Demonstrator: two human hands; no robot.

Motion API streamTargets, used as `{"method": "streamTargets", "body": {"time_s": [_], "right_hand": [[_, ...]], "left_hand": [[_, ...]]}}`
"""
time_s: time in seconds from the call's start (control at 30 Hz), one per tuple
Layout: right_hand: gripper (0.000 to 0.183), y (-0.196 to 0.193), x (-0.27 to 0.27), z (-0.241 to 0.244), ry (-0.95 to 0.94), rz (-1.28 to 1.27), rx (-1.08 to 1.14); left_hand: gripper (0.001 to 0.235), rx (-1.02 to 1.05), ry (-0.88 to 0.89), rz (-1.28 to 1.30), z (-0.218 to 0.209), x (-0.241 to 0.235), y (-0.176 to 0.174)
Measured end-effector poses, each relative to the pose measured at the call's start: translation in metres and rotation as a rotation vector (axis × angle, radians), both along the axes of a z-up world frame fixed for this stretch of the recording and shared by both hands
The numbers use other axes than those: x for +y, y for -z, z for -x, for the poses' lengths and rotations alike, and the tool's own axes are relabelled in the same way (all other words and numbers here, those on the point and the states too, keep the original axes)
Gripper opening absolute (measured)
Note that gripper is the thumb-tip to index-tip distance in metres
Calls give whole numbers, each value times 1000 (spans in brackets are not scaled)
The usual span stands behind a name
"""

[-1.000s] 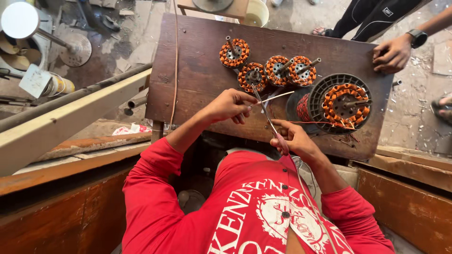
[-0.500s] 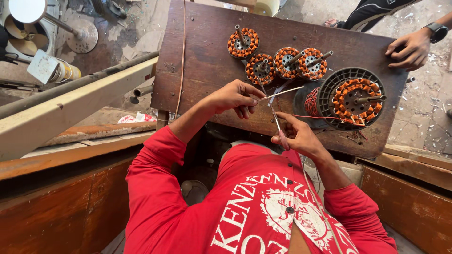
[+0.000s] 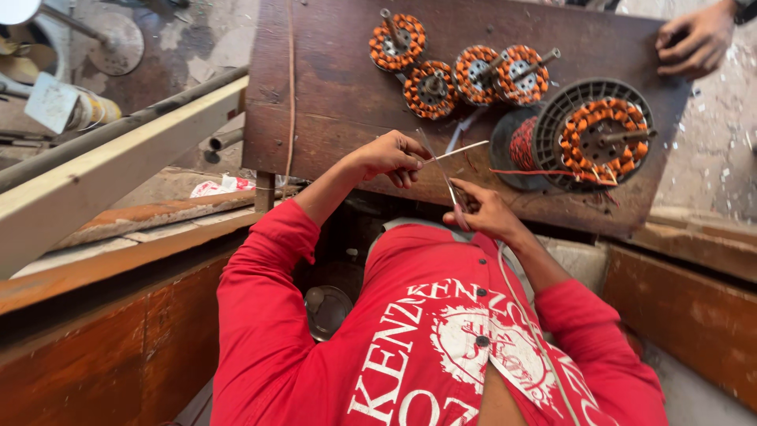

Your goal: The person winds copper wire onto motor stators, cuts the wire with scissors, and secures the ends with white tape. They handle multiple stators on a wooden workbench, repeating the winding and taping steps.

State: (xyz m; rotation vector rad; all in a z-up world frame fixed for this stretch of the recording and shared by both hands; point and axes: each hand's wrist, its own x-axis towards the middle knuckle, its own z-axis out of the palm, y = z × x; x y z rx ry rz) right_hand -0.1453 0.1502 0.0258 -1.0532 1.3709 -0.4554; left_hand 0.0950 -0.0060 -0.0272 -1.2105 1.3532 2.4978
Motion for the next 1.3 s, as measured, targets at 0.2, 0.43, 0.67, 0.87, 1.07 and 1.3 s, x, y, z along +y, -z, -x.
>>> {"method": "streamTargets", "body": {"time_s": [0.2,0.43,0.67,0.87,1.07,1.3], "right_hand": [[83,53,14,8,6,-75,55],[83,72,22,10,25,-104,67],[88,87,16,13,-27,45,204],[83,94,14,9,8,108,197],[84,87,11,8,-7,43,198],[85,97,12,10,32,70,55]], "left_hand": [[39,-73,66,-29,20,11,70],[40,-117,72,-54,27,9,102],[38,-114,86,-30,33,12,103],[38,-107,103,15,32,8,101],[38,-112,94,22,32,8,113],[36,-69,98,4,33,4,141]]}}
